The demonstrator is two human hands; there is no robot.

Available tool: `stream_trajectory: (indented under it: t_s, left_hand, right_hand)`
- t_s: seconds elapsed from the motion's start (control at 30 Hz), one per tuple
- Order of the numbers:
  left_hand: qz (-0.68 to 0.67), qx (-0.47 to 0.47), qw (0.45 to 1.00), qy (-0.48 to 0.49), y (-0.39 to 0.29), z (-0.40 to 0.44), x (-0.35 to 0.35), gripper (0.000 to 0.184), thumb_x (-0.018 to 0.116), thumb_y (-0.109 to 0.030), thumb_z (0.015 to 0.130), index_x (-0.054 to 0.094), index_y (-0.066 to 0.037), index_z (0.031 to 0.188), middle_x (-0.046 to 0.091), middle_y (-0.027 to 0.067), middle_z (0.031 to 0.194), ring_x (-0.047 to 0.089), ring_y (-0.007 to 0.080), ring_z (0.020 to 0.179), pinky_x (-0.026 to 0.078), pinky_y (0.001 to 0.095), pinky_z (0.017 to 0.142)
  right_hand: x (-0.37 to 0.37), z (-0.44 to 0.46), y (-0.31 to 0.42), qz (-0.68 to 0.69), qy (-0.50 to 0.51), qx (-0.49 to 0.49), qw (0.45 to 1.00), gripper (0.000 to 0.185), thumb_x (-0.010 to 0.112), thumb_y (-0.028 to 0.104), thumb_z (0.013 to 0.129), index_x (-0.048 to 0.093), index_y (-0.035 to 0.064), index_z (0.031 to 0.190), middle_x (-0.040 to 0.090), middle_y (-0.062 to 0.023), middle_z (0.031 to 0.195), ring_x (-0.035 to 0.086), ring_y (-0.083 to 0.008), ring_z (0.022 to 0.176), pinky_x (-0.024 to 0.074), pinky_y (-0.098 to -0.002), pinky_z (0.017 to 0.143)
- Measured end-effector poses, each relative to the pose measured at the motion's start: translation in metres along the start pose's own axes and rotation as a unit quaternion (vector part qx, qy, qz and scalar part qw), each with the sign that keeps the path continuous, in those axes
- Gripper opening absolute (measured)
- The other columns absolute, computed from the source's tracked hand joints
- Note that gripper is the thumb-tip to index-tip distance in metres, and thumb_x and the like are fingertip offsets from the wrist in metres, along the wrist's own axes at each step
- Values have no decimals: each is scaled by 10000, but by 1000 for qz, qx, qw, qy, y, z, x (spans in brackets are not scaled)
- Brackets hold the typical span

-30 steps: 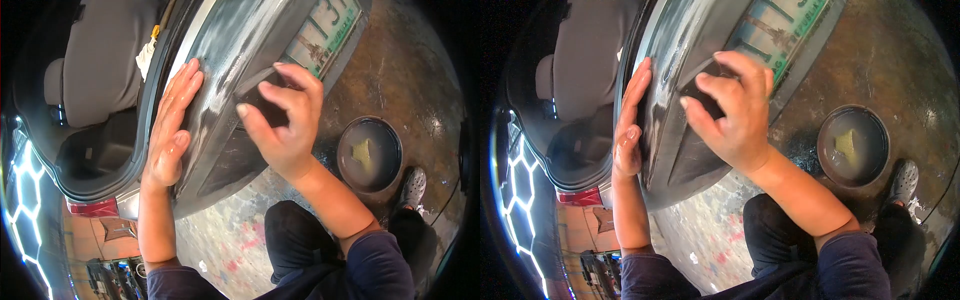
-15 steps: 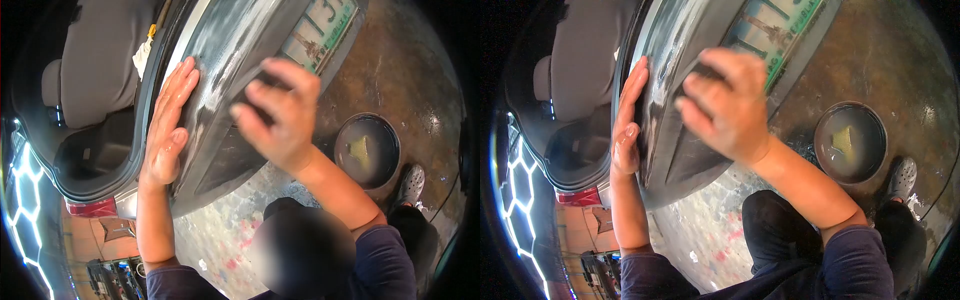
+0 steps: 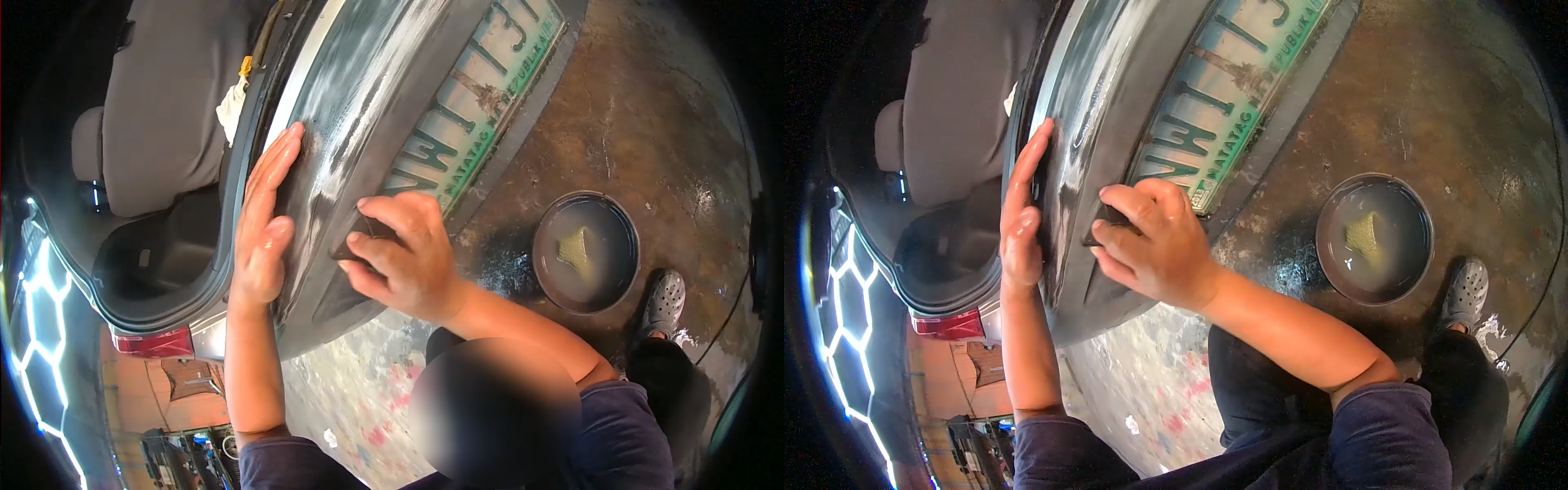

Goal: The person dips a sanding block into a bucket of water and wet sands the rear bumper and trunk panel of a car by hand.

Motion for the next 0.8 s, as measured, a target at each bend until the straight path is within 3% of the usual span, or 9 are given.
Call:
stream_trajectory:
  t_s: [0.03, 0.07, 0.13, 0.27, 0.33, 0.5, 0.6, 0.63, 0.8]
  left_hand:
    - [16, -4, 1000, -3, -2, 1, -2, 734, 554, -466, 1005, 511, 38, 1536, 492, 206, 1615, 424, 375, 1520, 263, 470, 1270]
    - [78, 8, 997, -9, -3, 5, -1, 726, 755, -364, 910, 553, 0, 1505, 555, 187, 1547, 482, 380, 1448, 313, 466, 1237]
    - [195, -14, 981, -22, -17, 23, 2, 800, 875, -348, 807, 575, -42, 1483, 576, 176, 1481, 499, 388, 1384, 353, 480, 1198]
    - [252, -2, 967, -24, -35, 54, 14, 949, 921, -406, 734, 518, -71, 1526, 520, 169, 1506, 464, 407, 1376, 366, 509, 1174]
    - [261, 4, 965, -5, -28, 42, 10, 1034, 929, -439, 713, 470, -78, 1567, 472, 166, 1565, 437, 414, 1406, 361, 523, 1180]
    - [279, -104, 953, 47, -10, -40, -12, 1130, 946, -453, 683, 412, -99, 1614, 404, 166, 1638, 407, 418, 1446, 347, 531, 1202]
    - [286, -164, 943, 48, -3, -83, -22, 1145, 963, -410, 667, 403, -103, 1618, 376, 168, 1653, 401, 430, 1447, 352, 545, 1198]
    - [287, -182, 939, 48, -2, -94, -25, 1149, 969, -392, 662, 400, -106, 1619, 373, 169, 1654, 401, 433, 1447, 353, 547, 1197]
    - [318, -149, 936, -22, -30, -110, -18, 1045, 962, -284, 686, 451, -119, 1583, 421, 169, 1623, 451, 423, 1410, 380, 521, 1169]
  right_hand:
    - [-7, 4, -3, -7, 10, -1, 1000, 418, 881, 184, 756, 677, 144, 1118, 584, -151, 1337, 586, -350, 1154, 467, -466, 954]
    - [-24, 12, -10, -23, -24, 6, 999, 419, 883, 173, 754, 676, 132, 1116, 585, -153, 1330, 587, -347, 1154, 473, -461, 958]
    - [-60, 31, -21, -54, -91, 27, 994, 422, 886, 149, 750, 674, 107, 1113, 586, -157, 1316, 588, -342, 1155, 485, -451, 965]
    - [-126, 66, -44, -49, -239, 49, 968, 448, 907, 136, 812, 652, 52, 1170, 558, -150, 1333, 584, -278, 1193, 477, -386, 1033]
    - [-147, 79, -44, 33, -294, 55, 954, 390, 833, 25, 883, 630, 24, 1216, 585, -160, 1380, 595, -231, 1231, 473, -379, 1091]
    - [-181, 93, -50, 160, -401, 84, 898, 354, 808, -11, 900, 605, -47, 1188, 653, -159, 1248, 659, -193, 1117, 564, -310, 992]
    - [-192, 107, -51, 159, -416, 131, 886, 344, 798, 0, 913, 601, -48, 1191, 659, -137, 1174, 678, -173, 1040, 583, -279, 939]
    - [-195, 113, -52, 180, -430, 145, 873, 340, 785, 2, 923, 588, -49, 1196, 662, -116, 1109, 684, -147, 968, 602, -259, 850]
    - [-219, 137, -32, 224, -439, 151, 857, 342, 787, 42, 929, 579, -16, 1194, 664, -97, 1072, 684, -132, 925, 608, -286, 739]
Point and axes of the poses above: each hand's wrist, its own z-axis towards the middle knuckle, its own x-axis out of the palm, y = z × x, the point moved 9 cm from there along z, towards the middle knuckle
